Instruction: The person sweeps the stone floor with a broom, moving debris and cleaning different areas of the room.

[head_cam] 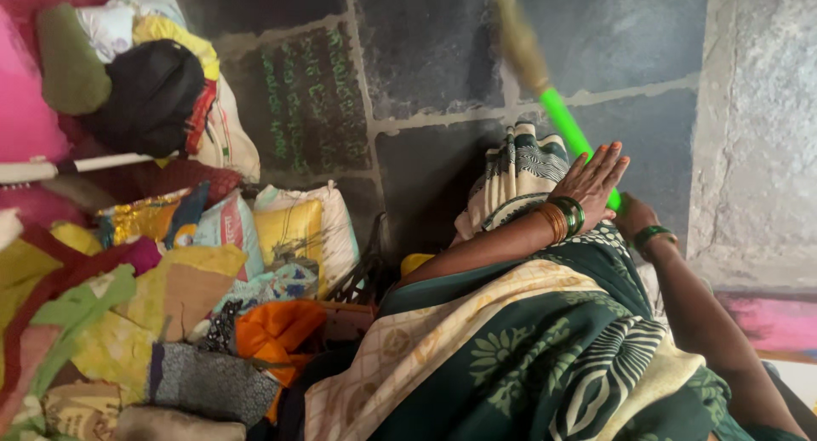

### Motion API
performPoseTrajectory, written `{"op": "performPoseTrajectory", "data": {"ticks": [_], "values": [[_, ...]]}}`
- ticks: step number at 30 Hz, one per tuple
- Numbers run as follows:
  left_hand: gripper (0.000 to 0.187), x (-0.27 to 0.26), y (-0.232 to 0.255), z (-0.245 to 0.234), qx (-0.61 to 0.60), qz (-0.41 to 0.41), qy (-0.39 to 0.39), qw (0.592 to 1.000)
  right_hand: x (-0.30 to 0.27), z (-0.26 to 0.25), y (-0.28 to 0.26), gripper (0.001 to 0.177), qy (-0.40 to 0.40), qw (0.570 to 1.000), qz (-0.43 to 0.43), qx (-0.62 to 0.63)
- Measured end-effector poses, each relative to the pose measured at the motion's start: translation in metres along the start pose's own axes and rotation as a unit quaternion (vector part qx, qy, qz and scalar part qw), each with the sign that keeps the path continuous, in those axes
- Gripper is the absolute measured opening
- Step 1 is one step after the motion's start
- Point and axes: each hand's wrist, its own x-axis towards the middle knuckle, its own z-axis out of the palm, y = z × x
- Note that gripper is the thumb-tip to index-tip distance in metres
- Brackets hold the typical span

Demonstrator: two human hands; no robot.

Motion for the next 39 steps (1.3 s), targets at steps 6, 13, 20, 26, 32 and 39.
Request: {"op": "performPoseTrajectory", "data": {"ticks": [6,13,20,26,32,39], "values": [[0.105,-0.028,-0.020,0.001,-0.011,-0.020,0.004,1.000,0.012,0.027,-0.025,0.040,-0.073,0.974,-0.050,-0.208],[0.100,-0.052,-0.038,0.013,-0.029,-0.052,0.021,0.998,0.015,0.027,0.015,0.056,-0.151,0.970,0.119,-0.151],[0.100,-0.046,-0.034,0.016,-0.018,-0.050,0.037,0.998,-0.012,-0.021,0.048,0.047,0.017,0.953,0.262,0.153],[0.102,-0.047,-0.030,0.001,-0.022,-0.060,0.021,0.998,-0.017,-0.047,0.015,0.047,0.140,0.922,0.200,0.300],[0.101,-0.035,-0.032,-0.009,-0.021,-0.086,0.011,0.996,-0.008,-0.031,0.002,0.058,0.103,0.992,-0.001,-0.068],[0.105,-0.017,-0.045,0.005,-0.048,-0.123,0.052,0.990,0.065,0.009,-0.074,0.054,-0.210,0.928,-0.156,-0.264]]}}
